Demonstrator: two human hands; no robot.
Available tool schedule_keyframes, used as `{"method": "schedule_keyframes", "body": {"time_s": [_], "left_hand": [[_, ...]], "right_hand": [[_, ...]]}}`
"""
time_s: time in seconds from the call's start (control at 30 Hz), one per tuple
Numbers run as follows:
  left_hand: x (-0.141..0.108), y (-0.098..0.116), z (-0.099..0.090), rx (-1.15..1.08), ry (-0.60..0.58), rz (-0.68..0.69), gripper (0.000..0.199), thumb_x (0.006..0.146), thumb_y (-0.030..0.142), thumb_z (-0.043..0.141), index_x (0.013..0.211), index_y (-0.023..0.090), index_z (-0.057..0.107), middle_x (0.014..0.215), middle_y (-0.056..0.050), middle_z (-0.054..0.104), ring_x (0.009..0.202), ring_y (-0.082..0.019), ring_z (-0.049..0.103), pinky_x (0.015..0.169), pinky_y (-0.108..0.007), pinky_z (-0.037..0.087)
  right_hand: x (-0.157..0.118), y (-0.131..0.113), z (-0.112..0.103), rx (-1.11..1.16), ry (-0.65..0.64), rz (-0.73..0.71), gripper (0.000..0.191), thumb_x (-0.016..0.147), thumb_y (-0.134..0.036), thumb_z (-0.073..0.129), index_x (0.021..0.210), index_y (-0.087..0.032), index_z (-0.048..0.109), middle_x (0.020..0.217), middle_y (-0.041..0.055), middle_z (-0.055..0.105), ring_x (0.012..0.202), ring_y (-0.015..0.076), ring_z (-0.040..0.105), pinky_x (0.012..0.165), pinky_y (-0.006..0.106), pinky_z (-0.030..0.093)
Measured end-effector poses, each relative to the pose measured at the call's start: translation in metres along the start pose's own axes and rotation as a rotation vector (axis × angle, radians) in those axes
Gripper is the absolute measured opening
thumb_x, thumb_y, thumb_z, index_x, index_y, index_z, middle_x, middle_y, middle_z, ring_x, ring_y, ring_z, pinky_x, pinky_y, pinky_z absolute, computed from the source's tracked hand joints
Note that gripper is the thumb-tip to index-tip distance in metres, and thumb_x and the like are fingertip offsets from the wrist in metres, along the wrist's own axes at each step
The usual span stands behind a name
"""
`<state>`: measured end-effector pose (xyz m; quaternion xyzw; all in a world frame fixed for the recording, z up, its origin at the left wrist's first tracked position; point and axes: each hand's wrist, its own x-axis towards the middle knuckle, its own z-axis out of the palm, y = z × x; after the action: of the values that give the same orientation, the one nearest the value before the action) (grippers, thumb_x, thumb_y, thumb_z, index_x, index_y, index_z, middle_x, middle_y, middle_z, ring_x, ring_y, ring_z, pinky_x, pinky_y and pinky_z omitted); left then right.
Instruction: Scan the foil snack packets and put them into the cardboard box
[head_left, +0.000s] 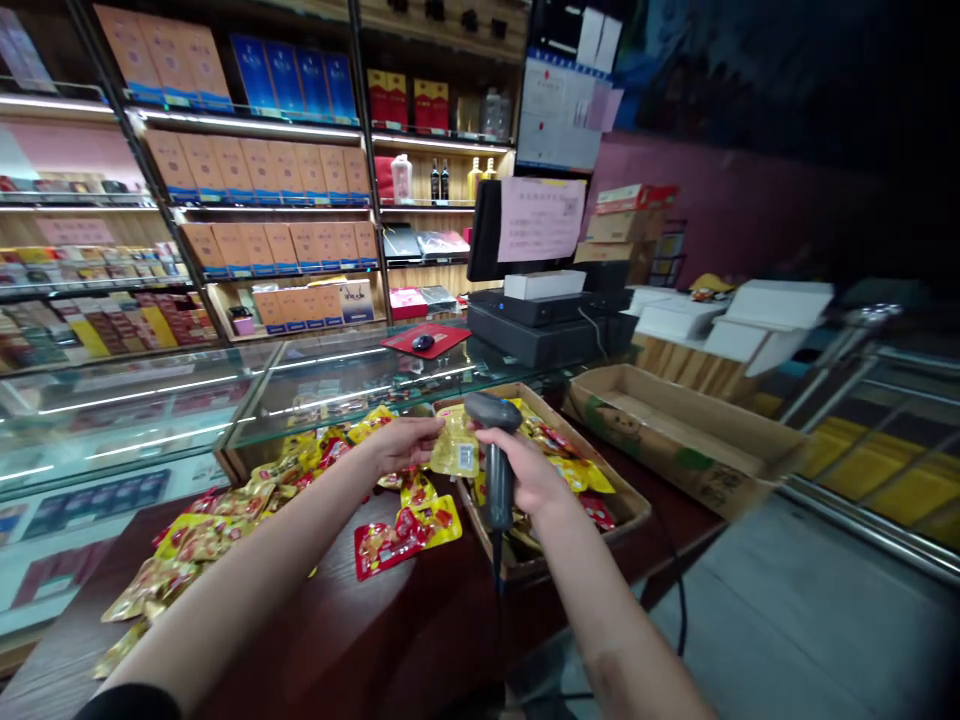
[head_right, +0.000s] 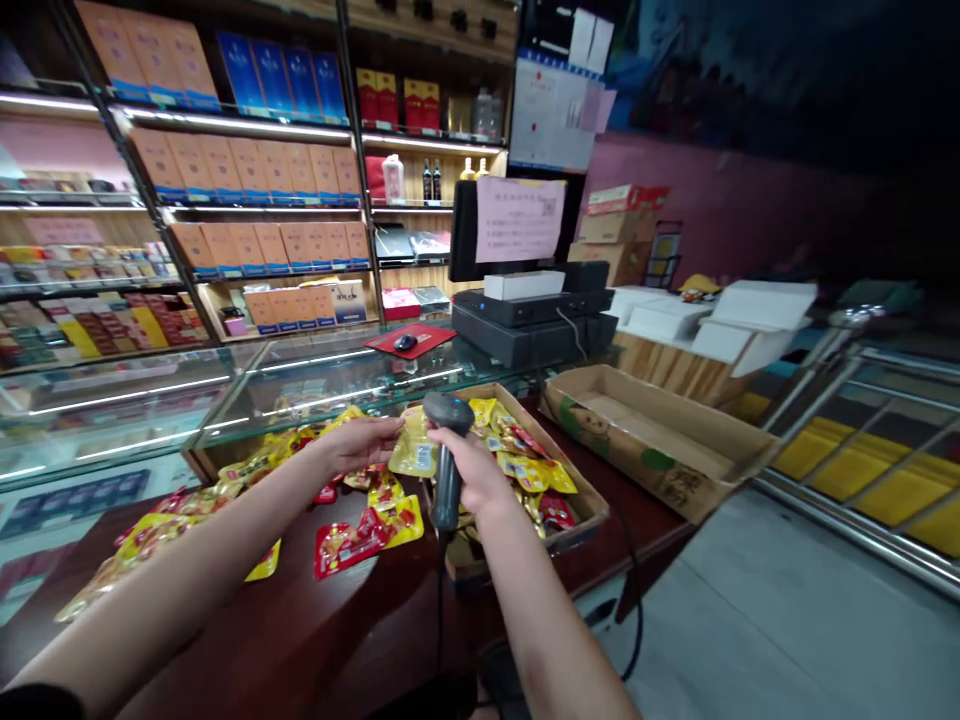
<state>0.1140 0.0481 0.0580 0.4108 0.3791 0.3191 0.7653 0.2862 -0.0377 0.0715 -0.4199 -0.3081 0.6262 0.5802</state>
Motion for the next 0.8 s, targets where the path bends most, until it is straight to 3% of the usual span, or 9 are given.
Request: {"method": "schedule_keyframes", "body": {"time_s": [0.13, 0.27, 0.4, 0.5, 0.6, 0.7, 0.8], "left_hand": [[0.027, -0.005, 0.046, 0.037, -0.081, -0.024, 0.024, 0.073, 0.025, 0.072, 0.090, 0.011, 0.065, 0.095, -0.014, 0.068, 0.085, -0.020, 0.066, 0.076, -0.034, 0.055], [0.036, -0.015, 0.057, 0.084, -0.101, -0.011, 0.029, 0.067, 0.028, 0.077, 0.088, 0.012, 0.065, 0.098, -0.013, 0.067, 0.089, -0.022, 0.064, 0.080, -0.041, 0.054], [0.023, -0.019, 0.032, 0.093, -0.043, -0.020, 0.029, 0.065, 0.027, 0.079, 0.086, 0.013, 0.066, 0.098, -0.013, 0.066, 0.089, -0.021, 0.063, 0.080, -0.039, 0.053], [0.002, -0.017, 0.004, 0.163, 0.033, 0.014, 0.033, 0.064, 0.031, 0.079, 0.090, 0.014, 0.068, 0.101, -0.012, 0.066, 0.090, -0.021, 0.063, 0.077, -0.034, 0.052], [-0.022, -0.020, -0.027, 0.277, 0.073, 0.066, 0.041, 0.064, 0.035, 0.078, 0.101, 0.017, 0.068, 0.100, -0.010, 0.068, 0.089, -0.020, 0.064, 0.073, -0.030, 0.051], [-0.046, -0.037, -0.058, 0.477, 0.131, 0.163, 0.045, 0.066, 0.038, 0.075, 0.106, 0.019, 0.068, 0.092, -0.008, 0.070, 0.081, -0.019, 0.065, 0.068, -0.027, 0.049], [-0.065, -0.066, -0.084, 0.773, 0.210, 0.286, 0.043, 0.063, 0.036, 0.075, 0.103, 0.019, 0.070, 0.085, -0.005, 0.071, 0.077, -0.020, 0.064, 0.069, -0.027, 0.047]], "right_hand": [[0.004, -0.023, -0.040, -0.008, 0.146, -0.084, 0.027, 0.061, -0.021, 0.069, 0.088, -0.014, 0.065, 0.074, 0.0041, 0.070, 0.068, 0.0177, 0.065, 0.062, 0.026, 0.051], [-0.003, -0.028, -0.060, -0.043, 0.300, -0.185, 0.028, 0.059, -0.020, 0.071, 0.086, -0.014, 0.066, 0.074, 0.0042, 0.070, 0.068, 0.0177, 0.065, 0.059, 0.025, 0.051], [-0.017, -0.016, -0.046, -0.092, 0.257, -0.194, 0.026, 0.060, -0.023, 0.071, 0.086, -0.018, 0.067, 0.087, 0.0048, 0.071, 0.076, 0.0188, 0.065, 0.060, 0.025, 0.051], [-0.025, 0.006, -0.016, -0.128, 0.144, -0.165, 0.022, 0.061, -0.025, 0.071, 0.082, -0.020, 0.068, 0.090, 0.0046, 0.071, 0.082, 0.0192, 0.064, 0.064, 0.026, 0.050], [-0.029, 0.039, 0.016, -0.162, 0.049, -0.101, 0.024, 0.060, -0.027, 0.072, 0.082, -0.018, 0.068, 0.082, 0.0031, 0.070, 0.076, 0.0169, 0.062, 0.065, 0.025, 0.048], [-0.029, 0.077, 0.035, -0.240, 0.032, -0.033, 0.029, 0.059, -0.028, 0.072, 0.085, -0.017, 0.068, 0.074, 0.0005, 0.068, 0.070, 0.0154, 0.060, 0.064, 0.025, 0.045], [-0.026, 0.109, 0.039, -0.330, 0.063, 0.025, 0.030, 0.060, -0.030, 0.071, 0.086, -0.016, 0.069, 0.072, 0.0005, 0.068, 0.074, 0.0184, 0.061, 0.069, 0.027, 0.044]]}}
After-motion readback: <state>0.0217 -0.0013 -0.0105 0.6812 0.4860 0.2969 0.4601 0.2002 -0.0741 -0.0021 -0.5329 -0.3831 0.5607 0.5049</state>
